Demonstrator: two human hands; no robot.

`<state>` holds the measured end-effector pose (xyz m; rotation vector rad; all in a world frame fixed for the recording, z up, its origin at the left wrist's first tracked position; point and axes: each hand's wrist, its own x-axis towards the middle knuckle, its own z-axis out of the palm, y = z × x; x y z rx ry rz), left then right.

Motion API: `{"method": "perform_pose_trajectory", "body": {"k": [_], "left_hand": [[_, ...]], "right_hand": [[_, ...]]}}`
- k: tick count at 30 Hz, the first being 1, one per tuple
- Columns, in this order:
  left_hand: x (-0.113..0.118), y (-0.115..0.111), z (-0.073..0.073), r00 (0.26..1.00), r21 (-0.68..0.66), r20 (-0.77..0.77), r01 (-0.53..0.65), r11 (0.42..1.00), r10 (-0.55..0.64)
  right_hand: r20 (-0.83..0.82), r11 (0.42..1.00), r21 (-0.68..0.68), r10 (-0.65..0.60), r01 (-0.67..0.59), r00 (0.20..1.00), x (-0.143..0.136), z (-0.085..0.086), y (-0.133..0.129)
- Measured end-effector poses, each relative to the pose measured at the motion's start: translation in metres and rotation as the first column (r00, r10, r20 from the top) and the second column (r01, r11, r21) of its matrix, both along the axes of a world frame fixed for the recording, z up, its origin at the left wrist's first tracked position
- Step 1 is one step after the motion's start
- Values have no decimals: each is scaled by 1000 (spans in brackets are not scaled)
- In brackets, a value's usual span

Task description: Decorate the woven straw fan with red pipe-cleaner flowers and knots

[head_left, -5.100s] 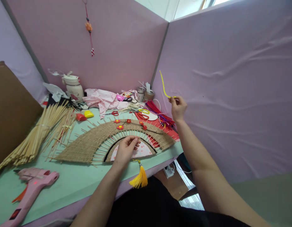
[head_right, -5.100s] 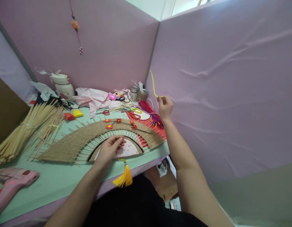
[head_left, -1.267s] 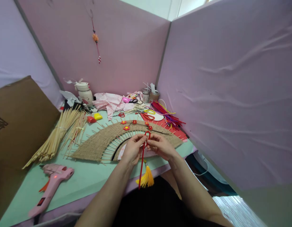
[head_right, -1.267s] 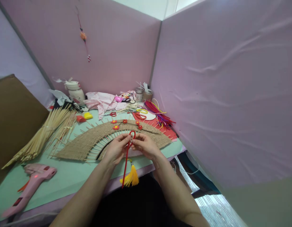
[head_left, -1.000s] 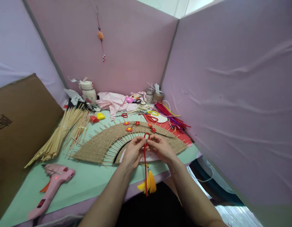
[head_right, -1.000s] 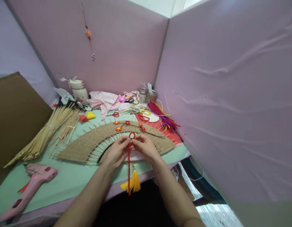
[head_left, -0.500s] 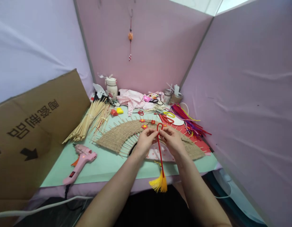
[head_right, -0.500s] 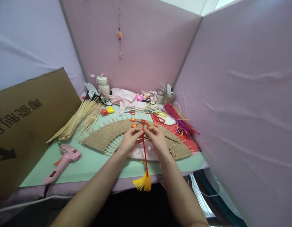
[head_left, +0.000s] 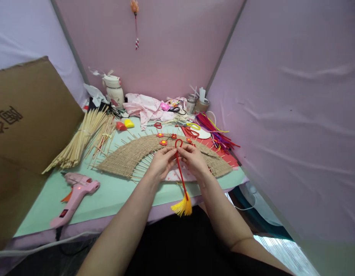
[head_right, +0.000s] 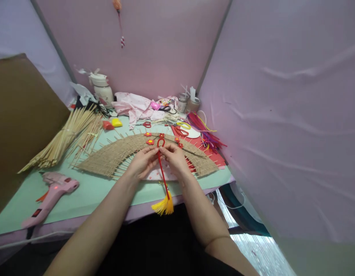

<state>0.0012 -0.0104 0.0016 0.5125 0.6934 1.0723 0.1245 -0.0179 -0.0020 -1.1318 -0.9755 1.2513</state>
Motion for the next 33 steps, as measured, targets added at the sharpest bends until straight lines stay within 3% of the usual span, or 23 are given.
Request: {"method": "perform_pose_trajectory", "body": {"k": [4,10,15,19,22,24,28,30,33], "left_hand": [[2,0,0,998,-7,-1,60,998,-60],[2,-2,-3,980,22,-47,196,980,-195],[-1,-5,0,948,3,-74,310,951,-309],[0,-6,1,942,52,-87,329,943,-324],[2,-6,0,940,126,-229,287,950,-253],[4,-5,-2,934,231,-329,225,947,-141],[6,-6,-2,879,465,-469,163,870,86],[6,-6,-1,839,510,-521,158,846,157],[6,-7,-1,848,476,-488,58,877,209]], "right_hand": [[24,998,-18,55,-55,998,8,2,-2],[-38,1000,16,8,-7,999,20,13,-5],[55,999,-18,39,-38,998,28,22,-11],[115,999,-28,48,-45,992,31,24,-15],[185,1000,3,3,-3,983,33,26,-18],[267,999,35,-32,23,963,34,28,-20],[417,998,31,41,-59,908,35,31,-26],[454,993,16,94,-114,886,34,30,-29],[506,986,-11,149,-167,849,33,28,-34]]}}
